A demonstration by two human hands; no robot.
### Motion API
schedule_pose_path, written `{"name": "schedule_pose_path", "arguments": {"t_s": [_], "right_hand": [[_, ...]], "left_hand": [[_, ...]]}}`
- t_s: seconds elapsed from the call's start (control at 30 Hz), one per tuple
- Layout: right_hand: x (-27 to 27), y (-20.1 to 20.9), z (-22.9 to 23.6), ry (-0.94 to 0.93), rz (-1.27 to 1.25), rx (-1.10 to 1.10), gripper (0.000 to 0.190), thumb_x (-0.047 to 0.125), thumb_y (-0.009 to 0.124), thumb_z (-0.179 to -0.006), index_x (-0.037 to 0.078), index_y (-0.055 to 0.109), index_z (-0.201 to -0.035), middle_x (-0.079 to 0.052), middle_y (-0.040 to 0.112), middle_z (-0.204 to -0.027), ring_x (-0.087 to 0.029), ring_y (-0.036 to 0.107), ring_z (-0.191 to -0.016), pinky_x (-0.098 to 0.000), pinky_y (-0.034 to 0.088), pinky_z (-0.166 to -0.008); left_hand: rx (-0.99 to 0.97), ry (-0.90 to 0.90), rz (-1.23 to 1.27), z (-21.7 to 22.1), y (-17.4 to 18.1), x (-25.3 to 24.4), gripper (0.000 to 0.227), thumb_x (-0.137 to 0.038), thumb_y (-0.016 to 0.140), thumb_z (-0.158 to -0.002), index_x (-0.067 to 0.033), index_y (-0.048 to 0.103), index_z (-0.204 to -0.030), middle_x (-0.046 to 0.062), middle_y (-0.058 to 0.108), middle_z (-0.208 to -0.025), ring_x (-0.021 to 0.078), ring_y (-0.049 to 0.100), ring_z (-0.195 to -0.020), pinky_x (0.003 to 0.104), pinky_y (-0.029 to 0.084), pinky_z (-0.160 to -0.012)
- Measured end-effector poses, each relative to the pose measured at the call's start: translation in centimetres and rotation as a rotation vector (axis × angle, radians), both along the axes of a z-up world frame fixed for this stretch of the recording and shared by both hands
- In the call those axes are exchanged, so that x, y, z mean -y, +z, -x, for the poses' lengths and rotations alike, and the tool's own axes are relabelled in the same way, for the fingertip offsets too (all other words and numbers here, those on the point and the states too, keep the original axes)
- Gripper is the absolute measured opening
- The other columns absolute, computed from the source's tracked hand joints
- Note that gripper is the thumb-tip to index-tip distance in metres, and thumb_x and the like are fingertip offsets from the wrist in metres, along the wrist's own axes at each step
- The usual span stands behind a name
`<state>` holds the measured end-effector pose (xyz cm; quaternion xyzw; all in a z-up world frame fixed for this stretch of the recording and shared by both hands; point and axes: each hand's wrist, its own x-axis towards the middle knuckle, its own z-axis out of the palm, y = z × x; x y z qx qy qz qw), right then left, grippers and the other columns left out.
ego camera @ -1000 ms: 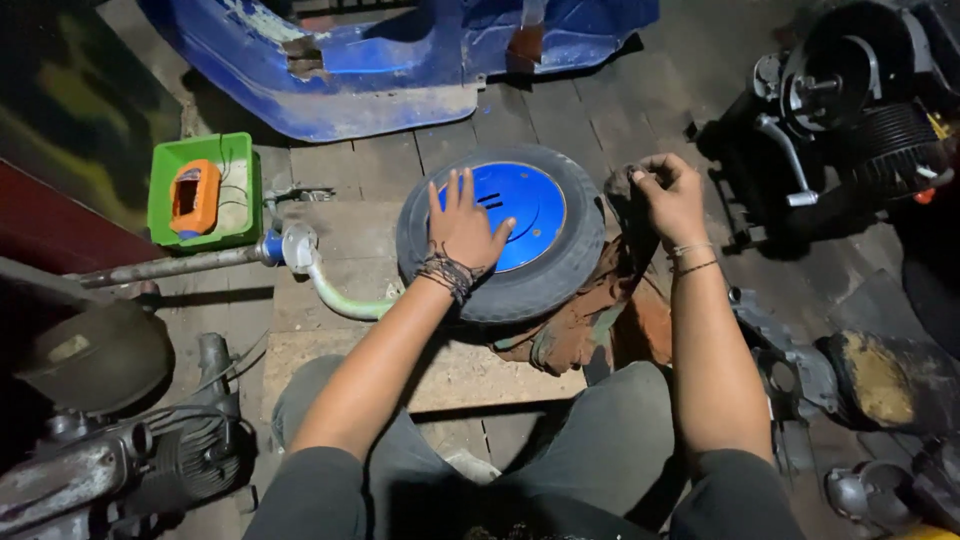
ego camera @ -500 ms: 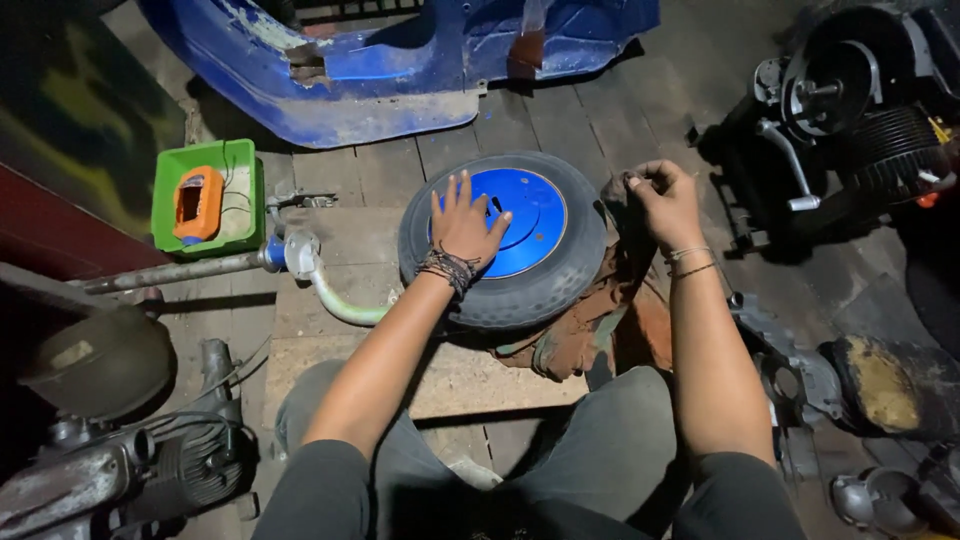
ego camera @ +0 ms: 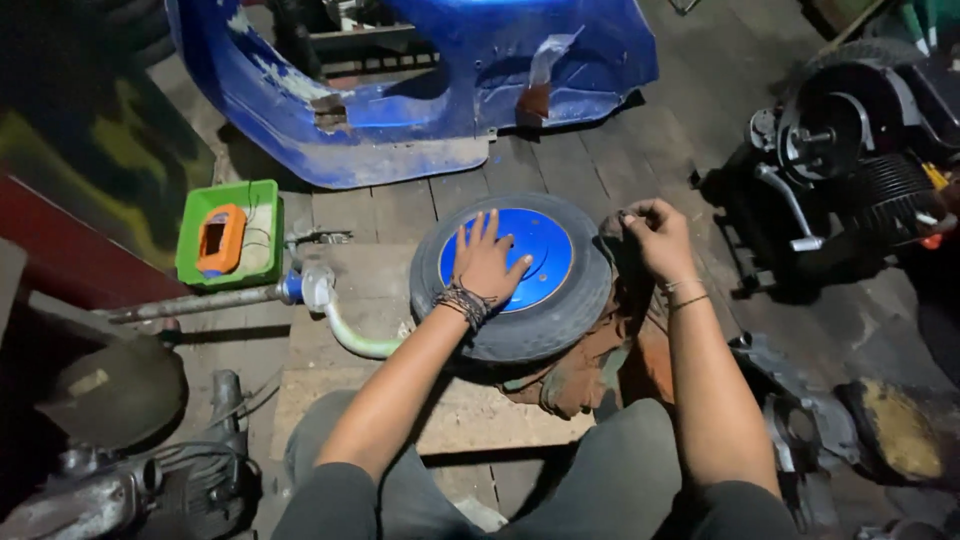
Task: The person wipes the surface of a blue-rimmed tire with a cloth, then moves to a nearby pipe and wipes it with the same cloth. The actions are repetitive and focused on cleaning the surfaces.
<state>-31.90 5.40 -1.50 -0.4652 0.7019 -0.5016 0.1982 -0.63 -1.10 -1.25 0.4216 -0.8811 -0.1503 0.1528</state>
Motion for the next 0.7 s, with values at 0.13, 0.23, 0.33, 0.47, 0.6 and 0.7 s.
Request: {"name": "schedule_pose_path", "arguments": {"t_s": [0.13, 0.23, 0.33, 0.47, 0.6, 0.7], "right_hand": [[-0.3, 1.7, -1.3, 0.033, -0.007, 0.001, 0.022, 0.012, 0.074, -0.097, 0.003, 0.071, -0.117, -0.016, 0.069, -0.099, -0.023, 0.064, -0.092, -0.0408, 0.051, -0.082], [-0.3, 1.8, -1.2, 0.043, 0.035, 0.019, 0.021, 0.008, 0.074, -0.095, 0.001, 0.071, -0.114, -0.014, 0.068, -0.098, -0.020, 0.062, -0.092, -0.0385, 0.050, -0.082], [-0.7, 1.0, -0.6, 0.044, 0.056, -0.013, 0.021, 0.005, 0.075, -0.095, 0.001, 0.071, -0.115, -0.016, 0.069, -0.099, -0.022, 0.061, -0.091, -0.0396, 0.050, -0.081], [-1.6, 0.9, -0.3, 0.043, 0.073, -0.005, 0.022, 0.008, 0.074, -0.096, 0.001, 0.070, -0.117, -0.013, 0.067, -0.098, -0.020, 0.062, -0.091, -0.0380, 0.051, -0.081], [-2.6, 1.5, -0.2, 0.036, 0.065, -0.010, 0.021, 0.009, 0.075, -0.097, 0.002, 0.071, -0.116, -0.012, 0.067, -0.095, -0.020, 0.062, -0.089, -0.0372, 0.051, -0.078], [-2.7, 1.2, 0.0, 0.021, 0.069, 0.020, 0.020, 0.010, 0.075, -0.097, 0.003, 0.071, -0.115, -0.012, 0.068, -0.094, -0.019, 0.061, -0.086, -0.0368, 0.051, -0.076]], "left_hand": [[0.012, 0.008, 0.029, -0.3, -0.9, -0.2, 0.065, -0.060, 0.047, -0.102, -0.0077, 0.065, -0.137, 0.022, 0.034, -0.165, 0.0434, 0.026, -0.154, 0.066, 0.016, -0.122], [0.026, -0.004, 0.091, -0.6, -1.0, -0.6, 0.064, -0.059, 0.046, -0.102, -0.0087, 0.066, -0.136, 0.022, 0.040, -0.162, 0.0437, 0.026, -0.154, 0.066, 0.016, -0.121], [0.041, -0.008, 0.105, -0.8, -1.0, -1.0, 0.065, -0.061, 0.042, -0.103, -0.0101, 0.068, -0.134, 0.022, 0.042, -0.160, 0.0434, 0.026, -0.154, 0.067, 0.014, -0.121], [0.087, 0.013, 0.133, -1.0, -0.4, -1.5, 0.064, -0.060, 0.045, -0.102, -0.0093, 0.069, -0.133, 0.021, 0.044, -0.159, 0.0425, 0.027, -0.153, 0.066, 0.015, -0.122], [0.053, 0.039, 0.149, -1.2, -0.3, -1.7, 0.063, -0.058, 0.048, -0.101, -0.0074, 0.071, -0.129, 0.025, 0.048, -0.155, 0.0452, 0.031, -0.151, 0.067, 0.014, -0.121], [0.035, 0.055, 0.184, -1.4, -0.8, -1.3, 0.062, -0.059, 0.049, -0.101, -0.0074, 0.074, -0.124, 0.026, 0.050, -0.153, 0.0463, 0.033, -0.150, 0.068, 0.016, -0.120]]}}
